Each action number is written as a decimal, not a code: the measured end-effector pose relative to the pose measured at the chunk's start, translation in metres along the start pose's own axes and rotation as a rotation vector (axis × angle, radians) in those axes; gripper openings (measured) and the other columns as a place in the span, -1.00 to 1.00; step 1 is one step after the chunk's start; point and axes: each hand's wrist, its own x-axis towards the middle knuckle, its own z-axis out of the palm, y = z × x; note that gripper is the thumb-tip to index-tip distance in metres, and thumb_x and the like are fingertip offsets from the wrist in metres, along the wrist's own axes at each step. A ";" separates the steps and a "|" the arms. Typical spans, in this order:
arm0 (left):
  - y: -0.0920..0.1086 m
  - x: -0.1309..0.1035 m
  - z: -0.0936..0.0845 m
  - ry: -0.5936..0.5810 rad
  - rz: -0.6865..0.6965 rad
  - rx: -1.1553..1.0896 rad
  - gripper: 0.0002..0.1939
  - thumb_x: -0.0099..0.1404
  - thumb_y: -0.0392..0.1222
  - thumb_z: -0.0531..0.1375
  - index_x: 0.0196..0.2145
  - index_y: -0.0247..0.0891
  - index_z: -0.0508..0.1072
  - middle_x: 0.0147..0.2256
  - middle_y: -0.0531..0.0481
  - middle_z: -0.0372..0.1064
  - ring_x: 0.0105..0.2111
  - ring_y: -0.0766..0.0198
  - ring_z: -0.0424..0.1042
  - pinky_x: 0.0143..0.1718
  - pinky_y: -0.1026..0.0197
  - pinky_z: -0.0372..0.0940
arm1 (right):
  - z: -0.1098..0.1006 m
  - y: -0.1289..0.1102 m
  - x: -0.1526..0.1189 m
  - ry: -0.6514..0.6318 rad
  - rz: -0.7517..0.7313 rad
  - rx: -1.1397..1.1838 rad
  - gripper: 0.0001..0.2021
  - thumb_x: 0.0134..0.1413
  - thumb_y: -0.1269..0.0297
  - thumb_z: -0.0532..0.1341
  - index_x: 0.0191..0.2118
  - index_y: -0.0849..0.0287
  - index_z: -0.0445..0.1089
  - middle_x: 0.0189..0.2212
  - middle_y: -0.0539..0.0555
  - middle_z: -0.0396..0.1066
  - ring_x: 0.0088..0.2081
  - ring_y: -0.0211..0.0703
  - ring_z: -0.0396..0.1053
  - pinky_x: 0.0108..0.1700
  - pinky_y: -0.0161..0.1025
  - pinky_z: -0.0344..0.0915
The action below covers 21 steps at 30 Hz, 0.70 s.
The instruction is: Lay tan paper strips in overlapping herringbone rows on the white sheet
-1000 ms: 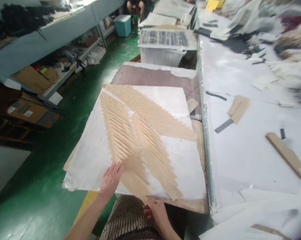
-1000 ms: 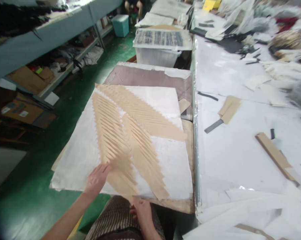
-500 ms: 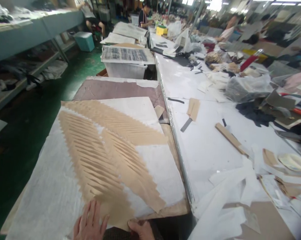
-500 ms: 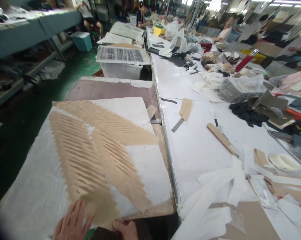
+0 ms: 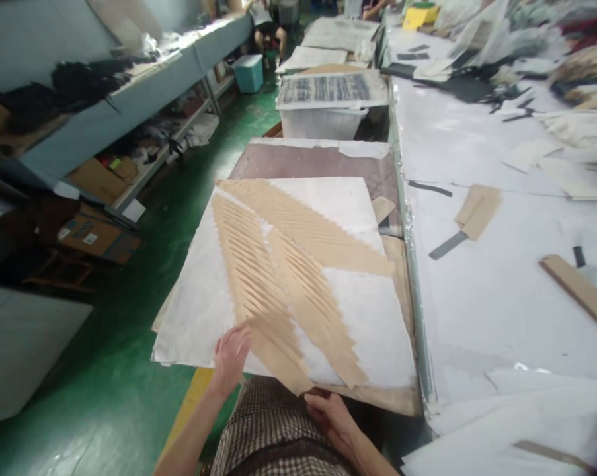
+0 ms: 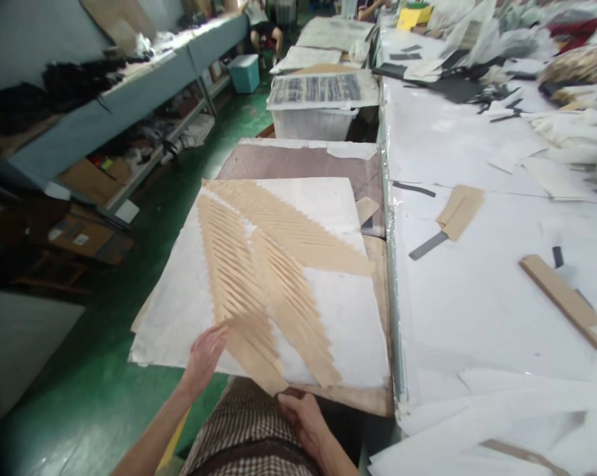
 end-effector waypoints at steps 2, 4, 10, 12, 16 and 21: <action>-0.009 0.007 -0.010 0.054 -0.107 -0.125 -0.60 0.32 -0.01 0.00 0.00 -0.21 0.39 -0.04 -0.09 0.45 0.02 0.18 0.37 0.10 0.06 0.21 | -0.015 -0.006 -0.011 0.016 0.010 -0.020 -0.55 -0.46 0.41 0.47 -0.26 0.23 0.49 -0.25 0.13 0.52 -0.18 -0.09 0.44 -0.23 -0.30 0.32; -0.023 0.016 -0.024 0.136 -0.168 -0.136 -0.55 0.31 0.02 -0.02 0.04 -0.28 0.32 -0.06 -0.14 0.45 -0.03 0.19 0.41 0.04 0.12 0.28 | -0.033 -0.011 -0.022 0.064 0.025 -0.015 -0.50 -0.44 0.38 0.47 -0.18 0.21 0.48 -0.09 0.18 0.48 -0.03 -0.03 0.39 -0.19 -0.31 0.33; -0.078 0.053 -0.087 0.330 -0.372 0.084 -0.49 0.23 -0.01 0.04 0.07 -0.33 0.26 0.09 -0.27 0.26 0.14 0.00 0.19 0.14 -0.07 0.13 | -0.077 -0.018 -0.046 0.179 0.010 0.097 -0.52 -0.34 0.28 0.48 -0.16 0.13 0.48 0.08 0.14 0.37 0.14 -0.01 0.26 -0.12 -0.32 0.36; -0.093 0.067 -0.104 0.312 -0.442 0.183 -0.41 0.21 0.02 0.08 0.12 -0.35 0.23 0.14 -0.33 0.18 0.19 -0.11 0.09 0.17 -0.18 0.04 | -0.080 -0.018 -0.047 0.243 -0.026 0.161 -0.51 -0.37 0.28 0.49 -0.16 0.14 0.47 0.05 0.13 0.39 0.14 0.00 0.27 -0.14 -0.33 0.39; -0.114 0.097 -0.124 0.210 -0.566 0.315 -0.29 0.19 0.18 0.04 0.17 -0.34 0.19 0.17 -0.42 0.10 0.18 -0.34 0.04 0.07 -0.37 0.06 | -0.071 -0.013 -0.042 0.299 -0.100 0.298 -0.54 -0.36 0.32 0.49 -0.20 0.17 0.46 -0.06 0.12 0.47 0.07 -0.02 0.34 -0.14 -0.30 0.42; -0.141 0.139 -0.141 0.140 -0.610 0.499 -0.19 0.19 0.32 -0.05 0.18 -0.37 0.20 0.14 -0.44 0.17 0.11 -0.36 0.16 -0.06 -0.33 0.19 | -0.052 -0.009 -0.036 0.221 -0.156 0.525 -0.67 -0.30 0.36 0.46 -0.29 0.20 0.46 -0.18 0.08 0.52 -0.05 -0.13 0.43 0.00 -0.22 0.38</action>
